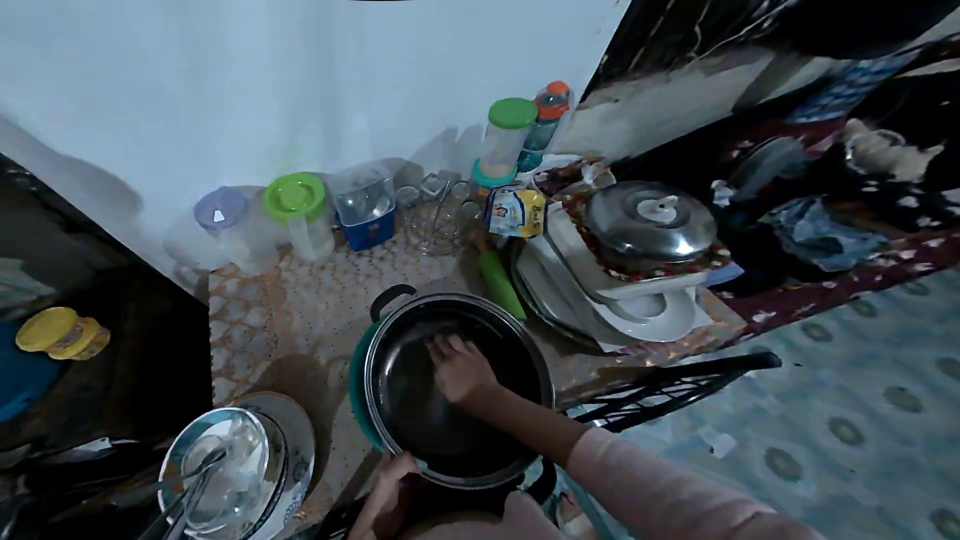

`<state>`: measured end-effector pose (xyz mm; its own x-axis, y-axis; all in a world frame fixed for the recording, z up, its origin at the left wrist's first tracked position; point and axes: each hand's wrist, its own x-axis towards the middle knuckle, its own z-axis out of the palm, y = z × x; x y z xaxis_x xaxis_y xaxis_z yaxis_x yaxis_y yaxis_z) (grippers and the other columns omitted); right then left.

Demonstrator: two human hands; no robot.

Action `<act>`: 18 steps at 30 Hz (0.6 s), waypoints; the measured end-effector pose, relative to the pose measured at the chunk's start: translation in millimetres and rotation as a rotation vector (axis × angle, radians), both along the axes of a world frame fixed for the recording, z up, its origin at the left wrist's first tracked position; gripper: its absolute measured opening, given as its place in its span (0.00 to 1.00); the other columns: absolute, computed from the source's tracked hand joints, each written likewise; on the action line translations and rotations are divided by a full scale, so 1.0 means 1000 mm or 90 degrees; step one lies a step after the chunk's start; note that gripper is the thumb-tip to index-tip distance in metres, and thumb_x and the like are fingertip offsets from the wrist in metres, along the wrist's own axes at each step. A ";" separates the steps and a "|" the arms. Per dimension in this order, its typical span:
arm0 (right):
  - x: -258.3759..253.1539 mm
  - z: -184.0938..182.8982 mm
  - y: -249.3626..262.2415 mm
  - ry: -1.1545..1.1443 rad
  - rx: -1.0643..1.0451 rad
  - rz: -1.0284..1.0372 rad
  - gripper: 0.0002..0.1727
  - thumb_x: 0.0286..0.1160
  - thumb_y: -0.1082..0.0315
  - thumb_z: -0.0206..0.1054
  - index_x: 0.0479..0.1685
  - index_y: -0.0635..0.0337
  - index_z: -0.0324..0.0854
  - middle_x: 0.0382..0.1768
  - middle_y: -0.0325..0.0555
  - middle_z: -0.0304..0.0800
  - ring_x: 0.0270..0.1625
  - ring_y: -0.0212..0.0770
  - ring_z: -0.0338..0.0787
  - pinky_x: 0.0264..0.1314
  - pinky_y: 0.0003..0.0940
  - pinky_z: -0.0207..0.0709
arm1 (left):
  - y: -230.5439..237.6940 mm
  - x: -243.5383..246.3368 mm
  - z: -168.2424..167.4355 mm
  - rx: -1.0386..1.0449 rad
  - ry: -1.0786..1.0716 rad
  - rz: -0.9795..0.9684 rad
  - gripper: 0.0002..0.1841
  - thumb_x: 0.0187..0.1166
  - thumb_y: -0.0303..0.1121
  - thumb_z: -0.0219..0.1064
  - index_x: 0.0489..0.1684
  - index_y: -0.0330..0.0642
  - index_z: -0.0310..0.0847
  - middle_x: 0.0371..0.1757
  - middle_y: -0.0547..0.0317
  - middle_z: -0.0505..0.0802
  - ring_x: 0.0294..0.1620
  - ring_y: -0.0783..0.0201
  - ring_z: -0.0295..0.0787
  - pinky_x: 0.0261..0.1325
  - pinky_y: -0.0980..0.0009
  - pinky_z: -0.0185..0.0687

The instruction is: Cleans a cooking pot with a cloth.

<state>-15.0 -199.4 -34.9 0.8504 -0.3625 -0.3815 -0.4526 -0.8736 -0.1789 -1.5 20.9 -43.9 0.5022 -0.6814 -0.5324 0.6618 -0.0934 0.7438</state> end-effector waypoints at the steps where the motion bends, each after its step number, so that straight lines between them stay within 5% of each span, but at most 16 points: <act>1: 0.004 0.002 -0.005 -0.001 -0.004 -0.032 0.33 0.84 0.68 0.59 0.89 0.64 0.62 0.84 0.61 0.68 0.88 0.61 0.64 0.83 0.58 0.61 | -0.001 -0.001 0.003 0.005 -0.001 -0.001 0.19 0.65 0.19 0.58 0.57 0.30 0.67 0.34 0.68 0.86 0.36 0.81 0.85 0.46 0.80 0.84; 3: 0.010 0.005 -0.010 0.010 0.035 -0.091 0.34 0.85 0.65 0.60 0.90 0.66 0.59 0.83 0.63 0.69 0.86 0.63 0.65 0.82 0.59 0.63 | -0.003 -0.002 0.007 -0.008 0.017 -0.002 0.19 0.66 0.18 0.56 0.59 0.28 0.66 0.35 0.66 0.85 0.37 0.81 0.84 0.46 0.81 0.83; 5: 0.012 0.002 -0.005 0.018 0.139 -0.081 0.38 0.85 0.64 0.61 0.93 0.64 0.52 0.85 0.63 0.66 0.87 0.65 0.63 0.82 0.61 0.64 | -0.007 -0.002 0.008 -0.014 0.033 0.005 0.11 0.67 0.17 0.55 0.46 0.35 0.71 0.30 0.69 0.88 0.33 0.82 0.86 0.43 0.81 0.85; 7: 0.013 -0.001 0.002 0.040 0.202 -0.063 0.41 0.85 0.65 0.62 0.95 0.60 0.47 0.87 0.61 0.63 0.89 0.65 0.61 0.84 0.62 0.61 | -0.008 -0.002 0.012 0.003 0.036 -0.007 0.14 0.68 0.17 0.54 0.53 0.31 0.68 0.32 0.66 0.85 0.34 0.81 0.84 0.43 0.82 0.83; 11: 0.010 -0.005 -0.002 0.031 0.175 -0.168 0.36 0.87 0.66 0.57 0.93 0.63 0.51 0.89 0.60 0.61 0.89 0.63 0.61 0.84 0.63 0.59 | -0.014 0.000 0.015 0.110 0.000 -0.028 0.28 0.71 0.13 0.55 0.74 0.17 0.55 0.46 0.49 0.79 0.41 0.77 0.78 0.47 0.82 0.76; 15: 0.010 -0.006 0.003 0.031 0.256 -0.132 0.43 0.86 0.68 0.59 0.97 0.55 0.38 0.91 0.58 0.56 0.91 0.67 0.55 0.84 0.68 0.56 | -0.019 0.001 0.012 0.163 -0.003 -0.048 0.28 0.69 0.10 0.58 0.72 0.17 0.55 0.43 0.50 0.78 0.38 0.77 0.78 0.45 0.81 0.77; 18: 0.012 0.000 0.003 0.020 0.293 -0.213 0.39 0.90 0.66 0.54 0.97 0.56 0.39 0.92 0.59 0.55 0.92 0.65 0.53 0.85 0.70 0.49 | -0.020 0.002 0.013 0.169 -0.004 -0.061 0.26 0.72 0.11 0.57 0.72 0.17 0.57 0.44 0.49 0.78 0.40 0.75 0.77 0.46 0.80 0.76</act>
